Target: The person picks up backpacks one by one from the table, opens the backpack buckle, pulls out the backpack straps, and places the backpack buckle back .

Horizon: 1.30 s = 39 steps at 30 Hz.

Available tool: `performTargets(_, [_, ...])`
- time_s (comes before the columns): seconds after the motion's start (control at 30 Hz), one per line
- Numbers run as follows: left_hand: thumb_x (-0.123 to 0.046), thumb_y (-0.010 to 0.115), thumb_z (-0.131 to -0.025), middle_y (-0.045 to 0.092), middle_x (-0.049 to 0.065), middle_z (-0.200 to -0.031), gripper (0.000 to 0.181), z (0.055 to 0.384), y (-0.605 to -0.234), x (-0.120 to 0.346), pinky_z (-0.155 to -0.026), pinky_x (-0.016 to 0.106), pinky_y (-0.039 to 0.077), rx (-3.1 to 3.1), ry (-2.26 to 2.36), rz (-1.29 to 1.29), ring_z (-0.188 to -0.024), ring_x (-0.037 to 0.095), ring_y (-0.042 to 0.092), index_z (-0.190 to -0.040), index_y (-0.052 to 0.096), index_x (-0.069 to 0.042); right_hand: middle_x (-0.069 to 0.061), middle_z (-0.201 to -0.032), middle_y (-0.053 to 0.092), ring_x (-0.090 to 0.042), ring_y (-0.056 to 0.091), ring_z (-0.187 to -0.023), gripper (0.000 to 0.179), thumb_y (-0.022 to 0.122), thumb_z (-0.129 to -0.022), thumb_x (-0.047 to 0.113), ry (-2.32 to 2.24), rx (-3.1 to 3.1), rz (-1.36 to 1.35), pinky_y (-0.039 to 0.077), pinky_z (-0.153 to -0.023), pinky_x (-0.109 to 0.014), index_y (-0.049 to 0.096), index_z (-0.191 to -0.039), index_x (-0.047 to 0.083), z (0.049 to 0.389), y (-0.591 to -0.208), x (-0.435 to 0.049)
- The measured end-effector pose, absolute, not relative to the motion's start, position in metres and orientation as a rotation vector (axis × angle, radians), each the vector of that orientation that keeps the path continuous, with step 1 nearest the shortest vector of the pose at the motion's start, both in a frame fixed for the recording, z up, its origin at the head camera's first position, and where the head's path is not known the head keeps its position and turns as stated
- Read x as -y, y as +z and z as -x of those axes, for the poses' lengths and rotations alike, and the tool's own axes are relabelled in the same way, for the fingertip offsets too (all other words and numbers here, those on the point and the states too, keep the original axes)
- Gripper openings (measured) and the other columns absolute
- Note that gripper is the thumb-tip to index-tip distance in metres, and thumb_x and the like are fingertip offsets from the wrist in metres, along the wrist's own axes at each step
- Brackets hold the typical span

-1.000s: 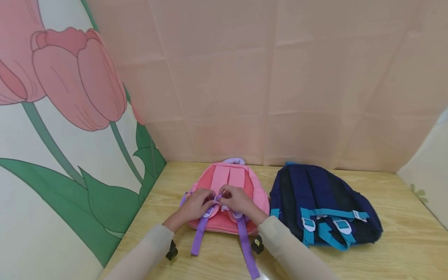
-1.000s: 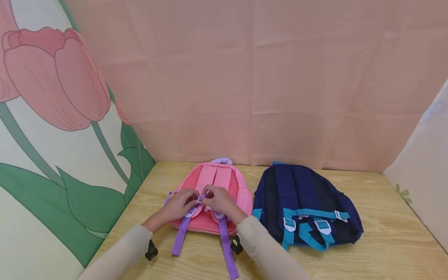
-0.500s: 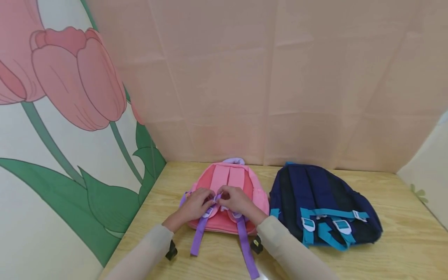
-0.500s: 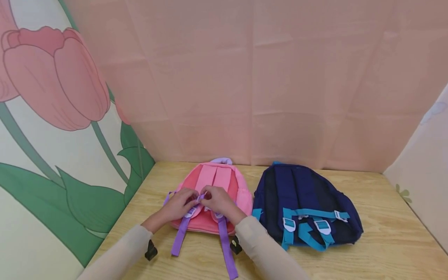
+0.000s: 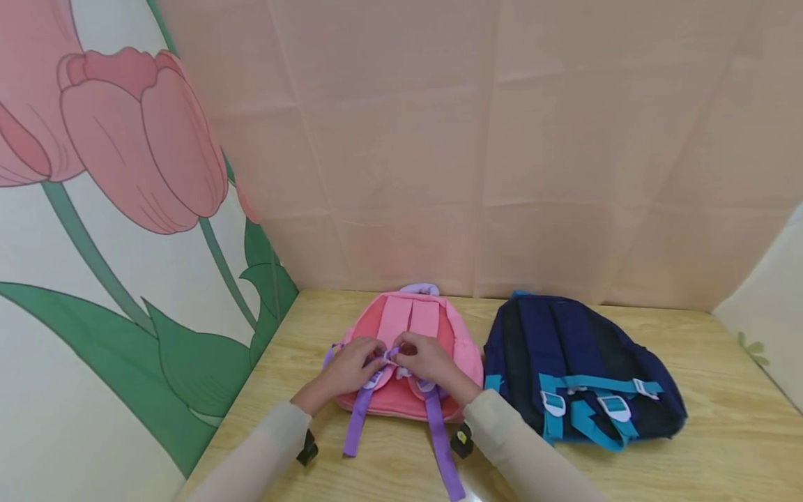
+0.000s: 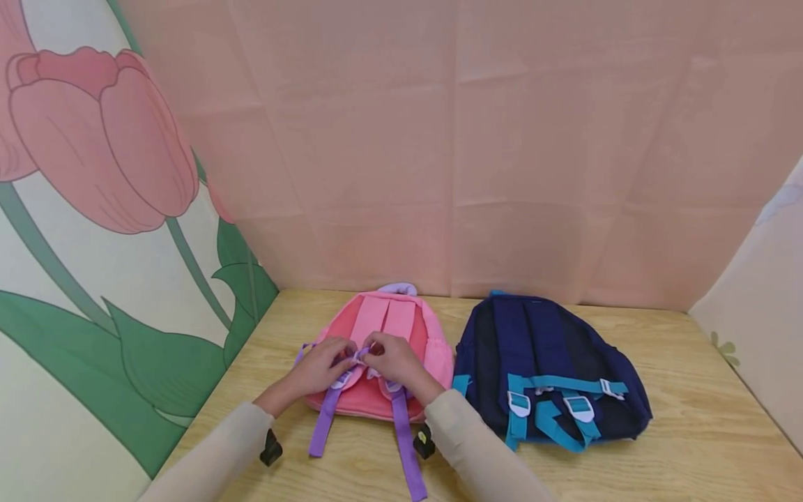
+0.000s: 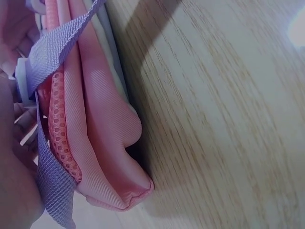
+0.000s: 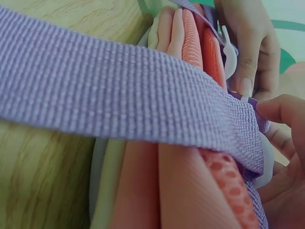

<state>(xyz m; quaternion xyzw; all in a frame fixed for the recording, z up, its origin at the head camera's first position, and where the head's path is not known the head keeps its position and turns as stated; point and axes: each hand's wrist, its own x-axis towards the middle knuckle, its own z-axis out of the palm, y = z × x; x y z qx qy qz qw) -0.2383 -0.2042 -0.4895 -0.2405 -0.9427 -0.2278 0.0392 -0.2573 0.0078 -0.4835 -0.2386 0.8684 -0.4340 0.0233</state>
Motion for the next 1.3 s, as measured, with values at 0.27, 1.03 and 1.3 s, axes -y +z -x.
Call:
performTargets(0.27, [-0.025,0.065,-0.100,0.064,-0.004,-0.105,0.016,0.2375,-0.4917,0.2053,-0.084,0.033,0.051,2.822,-0.699,0.793,-0.096,0.010,0.058,-0.114,0.065,-0.015,-0.001,-0.093,0.069,-0.015,0.065,-0.085,0.012,0.074,-0.090,0.017,-1.265,-2.712,0.798,0.054,-0.077,-0.035,0.070,-0.101,0.015,0.2570,-0.4810,-0.0051])
performTargets(1.03, [-0.029,0.065,-0.100,0.061,-0.009,-0.104,0.017,0.2395,-0.4921,0.2050,-0.085,0.030,0.049,2.836,-0.798,0.775,-0.097,0.009,0.054,-0.115,0.066,-0.021,0.002,-0.088,0.066,-0.013,0.059,-0.081,0.013,0.072,-0.089,0.015,-1.320,-2.710,0.749,0.051,-0.075,-0.032,0.069,-0.101,0.016,0.2568,-0.4821,-0.0090])
performTargets(1.3, [-0.027,0.066,-0.100,0.063,-0.007,-0.101,0.019,0.2406,-0.4963,0.2056,-0.082,0.030,0.049,2.796,-0.750,0.810,-0.095,0.009,0.054,-0.115,0.067,-0.017,-0.001,-0.095,0.068,-0.014,0.061,-0.086,0.021,0.073,-0.090,0.018,-1.302,-2.678,0.782,0.053,-0.078,-0.034,0.069,-0.110,0.013,0.2547,-0.4784,-0.0090])
